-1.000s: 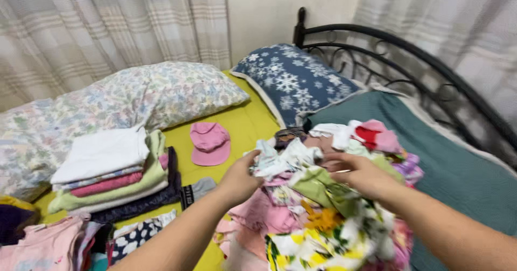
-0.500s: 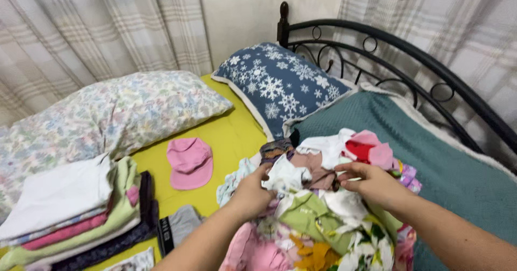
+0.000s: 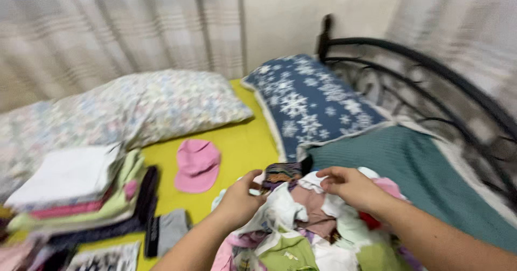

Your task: The person picks up and folds various items of children's clothing, including shirts, pants, underwear, and a hat, and places them into organized stacks on a bed.

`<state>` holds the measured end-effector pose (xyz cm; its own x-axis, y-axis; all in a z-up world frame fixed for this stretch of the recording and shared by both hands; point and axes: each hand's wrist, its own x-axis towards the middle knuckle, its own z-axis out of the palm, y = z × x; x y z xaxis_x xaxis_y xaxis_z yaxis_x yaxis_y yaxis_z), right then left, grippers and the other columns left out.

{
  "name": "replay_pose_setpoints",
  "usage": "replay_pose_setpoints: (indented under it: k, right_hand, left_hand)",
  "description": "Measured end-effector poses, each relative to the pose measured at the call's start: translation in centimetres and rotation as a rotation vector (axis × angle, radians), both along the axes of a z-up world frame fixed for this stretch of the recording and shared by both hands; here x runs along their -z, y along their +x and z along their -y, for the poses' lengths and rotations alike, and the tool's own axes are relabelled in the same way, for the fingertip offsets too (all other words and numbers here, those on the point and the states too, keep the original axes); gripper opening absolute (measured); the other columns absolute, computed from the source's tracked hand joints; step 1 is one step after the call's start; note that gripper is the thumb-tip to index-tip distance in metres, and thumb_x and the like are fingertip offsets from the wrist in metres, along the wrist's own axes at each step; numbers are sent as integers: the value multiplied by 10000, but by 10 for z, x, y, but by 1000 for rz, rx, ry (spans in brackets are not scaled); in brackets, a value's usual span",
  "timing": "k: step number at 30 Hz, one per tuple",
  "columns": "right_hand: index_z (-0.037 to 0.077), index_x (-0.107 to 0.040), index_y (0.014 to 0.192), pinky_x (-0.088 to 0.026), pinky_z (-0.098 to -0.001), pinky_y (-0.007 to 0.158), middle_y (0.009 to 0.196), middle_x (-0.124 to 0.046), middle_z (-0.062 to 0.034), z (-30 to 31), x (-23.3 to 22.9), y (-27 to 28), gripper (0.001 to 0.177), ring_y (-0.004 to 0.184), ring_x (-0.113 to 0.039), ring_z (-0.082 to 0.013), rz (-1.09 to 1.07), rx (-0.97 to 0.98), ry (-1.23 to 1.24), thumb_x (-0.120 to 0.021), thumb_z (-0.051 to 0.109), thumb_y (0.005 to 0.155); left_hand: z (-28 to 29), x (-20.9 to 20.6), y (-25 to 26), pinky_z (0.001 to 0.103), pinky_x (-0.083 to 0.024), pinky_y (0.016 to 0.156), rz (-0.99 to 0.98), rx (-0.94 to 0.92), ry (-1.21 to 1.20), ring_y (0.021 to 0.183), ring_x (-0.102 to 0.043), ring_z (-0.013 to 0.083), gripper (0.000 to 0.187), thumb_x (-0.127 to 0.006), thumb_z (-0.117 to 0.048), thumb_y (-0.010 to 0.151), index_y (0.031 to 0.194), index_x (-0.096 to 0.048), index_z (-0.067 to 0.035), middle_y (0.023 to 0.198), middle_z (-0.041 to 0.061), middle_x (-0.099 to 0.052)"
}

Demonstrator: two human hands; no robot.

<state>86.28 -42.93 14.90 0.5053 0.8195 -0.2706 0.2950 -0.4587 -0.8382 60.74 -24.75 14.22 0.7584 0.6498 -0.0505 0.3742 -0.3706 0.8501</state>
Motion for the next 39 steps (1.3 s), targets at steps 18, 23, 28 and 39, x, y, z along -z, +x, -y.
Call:
replay_pose_setpoints:
  k: [18,23,28,39]
  right_hand:
    - [100,-729,1320,-487,-387,905,1166,-737,-48,-158,205,75,448,1025,-624,-203,-286,-63,-452,-683,336,941]
    - [63,-783,1147,-505,-412,887,1128,-771,-96,-143,146,41,325,1037,-655,-247,-350,208,-141,-771,278,904]
    - [145,-825,877,-560,-389,848,1102,-699,-93,-127,30,-58,174,979,-690,-278,590,-179,552,-752,38,762]
    - [63,-660,714,-566,-392,835,1064,-685,-117,-94,-20,-219,145,1030,-644,-289,624,-1019,897,-697,0,589]
  left_hand:
    - [16,62,-47,367,-556,929,-174,-310,-65,1085,-706,274,706,-735,-129,805,1474,-508,-149,1252,158,-710]
    - [12,66,-43,350,-578,862,-156,-308,-217,1038,-736,266,690,-710,-150,814,1470,-497,-143,1228,131,-717]
    - [4,30,-47,407,-557,860,280,-462,-840,1075,-715,316,626,-687,-312,881,1439,-519,-82,1282,177,-689]
    - [-3,20,-195,483,-550,972,939,-397,-1362,1058,-678,337,365,-616,-150,981,1289,-597,45,1188,206,-685]
